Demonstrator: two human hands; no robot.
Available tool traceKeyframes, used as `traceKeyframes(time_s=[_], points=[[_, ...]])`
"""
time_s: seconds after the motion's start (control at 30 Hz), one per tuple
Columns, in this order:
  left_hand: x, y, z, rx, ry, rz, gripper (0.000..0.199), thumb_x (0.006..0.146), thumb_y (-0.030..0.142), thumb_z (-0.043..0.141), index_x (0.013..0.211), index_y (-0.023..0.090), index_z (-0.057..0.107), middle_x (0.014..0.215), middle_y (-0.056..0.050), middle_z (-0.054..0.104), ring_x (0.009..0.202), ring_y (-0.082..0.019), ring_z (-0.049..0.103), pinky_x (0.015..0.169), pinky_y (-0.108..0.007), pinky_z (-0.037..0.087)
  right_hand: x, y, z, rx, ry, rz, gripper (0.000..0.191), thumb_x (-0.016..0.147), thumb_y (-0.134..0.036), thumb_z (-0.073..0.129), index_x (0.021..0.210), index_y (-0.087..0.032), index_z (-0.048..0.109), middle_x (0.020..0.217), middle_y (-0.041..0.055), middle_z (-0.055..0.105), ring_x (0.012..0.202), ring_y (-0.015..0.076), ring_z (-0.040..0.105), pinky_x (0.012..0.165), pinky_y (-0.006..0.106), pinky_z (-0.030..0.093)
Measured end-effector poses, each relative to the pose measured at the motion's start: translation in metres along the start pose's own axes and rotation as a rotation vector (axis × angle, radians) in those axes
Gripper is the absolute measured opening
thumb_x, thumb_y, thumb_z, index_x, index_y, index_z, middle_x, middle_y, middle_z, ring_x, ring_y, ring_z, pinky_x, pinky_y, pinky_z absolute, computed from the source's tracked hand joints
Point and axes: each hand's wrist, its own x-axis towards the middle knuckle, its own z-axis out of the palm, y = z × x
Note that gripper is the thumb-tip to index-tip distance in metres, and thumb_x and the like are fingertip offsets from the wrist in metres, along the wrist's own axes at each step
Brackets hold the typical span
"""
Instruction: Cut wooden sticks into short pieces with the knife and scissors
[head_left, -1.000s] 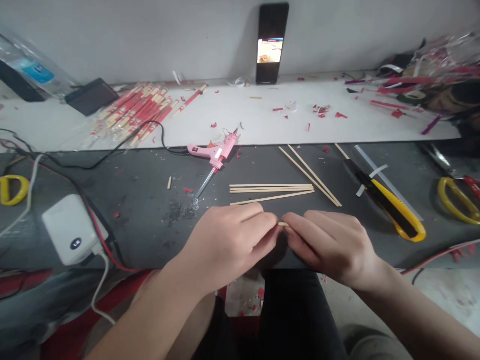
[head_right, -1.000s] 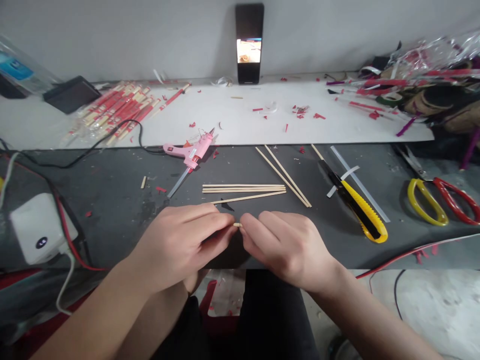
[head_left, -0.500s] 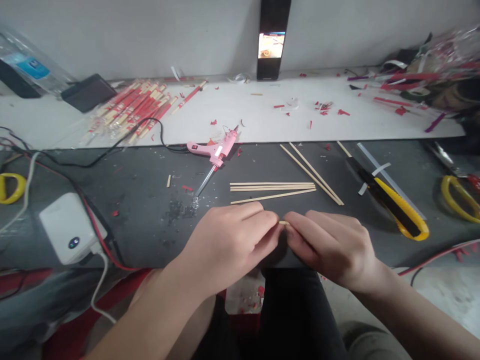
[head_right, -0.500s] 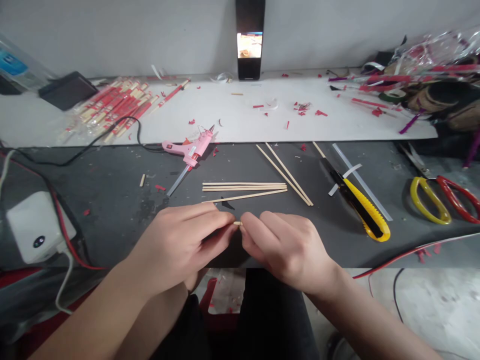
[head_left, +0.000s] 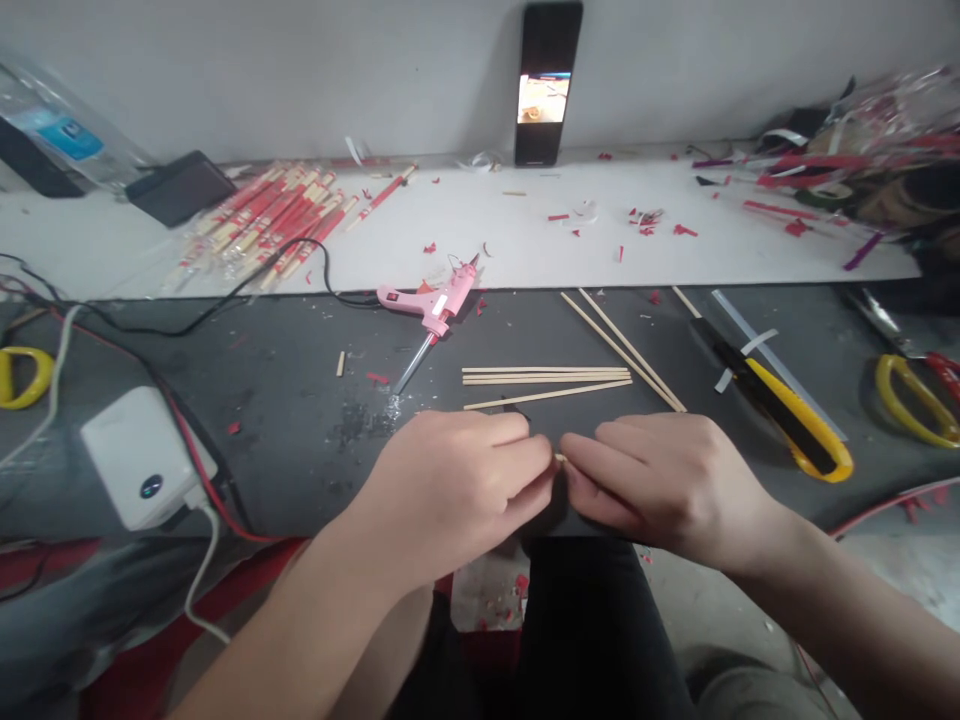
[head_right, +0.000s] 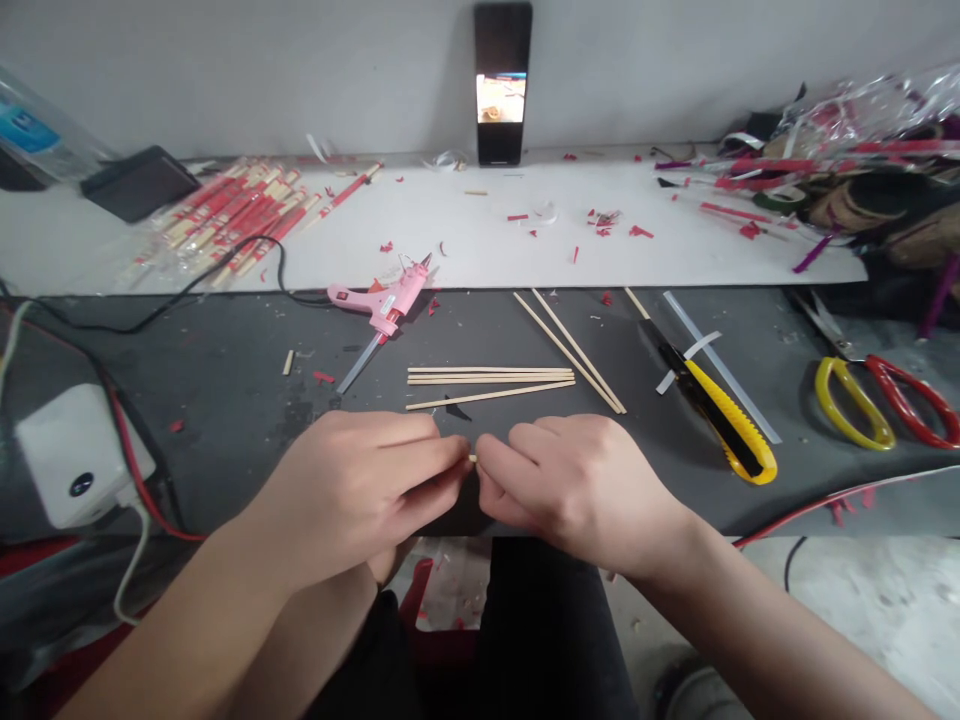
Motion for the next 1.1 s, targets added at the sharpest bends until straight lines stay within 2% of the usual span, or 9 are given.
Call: traceKeyframes(time_s=[0.2,0.27,0.37,0.5,0.63,0.77,0.9,1.0,1.1], points=[[-0.003,-0.007,-0.003,-0.057,-0.002,-0.061,0.027,0.101,0.027,0.053,0.083,0.020,0.071,0.070,0.001,0.060,0.067,-0.014,0.058,0.061,-0.030,0.038,-0.003,0.008,-0.011,0.039,-0.025,0.049,0.021,0.096,-0.017,0.058,0.078,-0.021,0.065,0.061,-0.0031,0.047,0.054,0.0139,0.043,0.053,0.035,0.029],[-0.003,-0.013,-0.005,-0.086,0.054,-0.107,0.023,0.100,0.027,0.056,0.085,0.020,0.072,0.073,0.001,0.063,0.069,-0.014,0.060,0.064,-0.030,0.040,-0.007,0.013,-0.018,0.097,0.034,0.159,0.015,0.097,-0.017,0.056,0.086,-0.021,0.066,0.064,-0.0025,0.056,0.056,0.0134,0.050,0.056,0.032,0.034],[-0.002,-0.022,-0.006,-0.134,0.183,-0.218,0.018,0.098,0.024,0.058,0.090,0.021,0.073,0.078,0.001,0.068,0.070,-0.013,0.061,0.067,-0.029,0.042,-0.009,0.023,-0.024,0.246,0.066,0.479,0.016,0.103,-0.028,0.051,0.107,-0.024,0.066,0.077,-0.0017,0.068,0.062,0.0131,0.059,0.060,0.030,0.041],[0.002,-0.032,-0.004,-0.234,0.389,-0.373,0.011,0.095,0.021,0.063,0.096,0.023,0.075,0.088,0.001,0.074,0.077,-0.014,0.066,0.072,-0.027,0.048,0.006,0.030,-0.021,0.751,0.016,0.866,0.024,0.106,-0.048,0.047,0.111,-0.027,0.060,0.091,0.0004,0.076,0.079,0.0162,0.065,0.074,0.030,0.048],[0.002,-0.036,-0.007,-0.518,0.557,-0.527,0.009,0.092,0.028,0.071,0.097,0.023,0.076,0.092,-0.002,0.077,0.081,-0.016,0.070,0.075,-0.027,0.053,0.031,0.023,-0.012,1.348,0.065,0.985,0.023,0.096,-0.046,0.068,0.097,-0.023,0.069,0.114,0.0066,0.075,0.096,0.0186,0.066,0.088,0.033,0.052],[0.001,-0.037,-0.008,-0.791,0.620,-0.620,0.019,0.088,0.037,0.077,0.099,0.022,0.078,0.097,-0.004,0.077,0.082,-0.017,0.069,0.073,-0.029,0.054,0.044,0.017,-0.002,1.571,0.240,1.040,0.020,0.083,-0.037,0.084,0.091,-0.021,0.076,0.086,-0.0001,0.067,0.073,0.0104,0.057,0.065,0.023,0.050],[0.003,-0.040,-0.003,-1.052,0.654,-0.672,0.022,0.083,0.037,0.083,0.097,0.021,0.077,0.087,-0.002,0.073,0.074,-0.014,0.063,0.066,-0.026,0.050,0.041,0.009,0.005,1.487,0.479,1.127,0.021,0.079,-0.035,0.085,0.092,-0.020,0.075,0.063,-0.0051,0.057,0.056,0.0080,0.050,0.048,0.019,0.041],[0.005,-0.040,0.001,-1.412,0.594,-0.715,0.024,0.078,0.036,0.087,0.091,0.019,0.076,0.077,0.001,0.067,0.065,-0.011,0.059,0.058,-0.024,0.049,0.033,-0.008,0.007,1.162,0.674,1.101,0.019,0.082,-0.032,0.083,0.096,-0.021,0.076,0.077,0.0010,0.073,0.066,0.0117,0.065,0.062,0.023,0.055],[0.006,-0.036,0.005,-1.507,0.479,-0.744,0.028,0.077,0.038,0.087,0.090,0.017,0.075,0.078,-0.001,0.068,0.064,-0.011,0.062,0.059,-0.025,0.052,0.026,-0.028,0.009,1.047,0.690,1.021,0.019,0.089,-0.036,0.076,0.102,-0.022,0.078,0.089,0.0051,0.078,0.076,0.0158,0.073,0.073,0.029,0.061]])
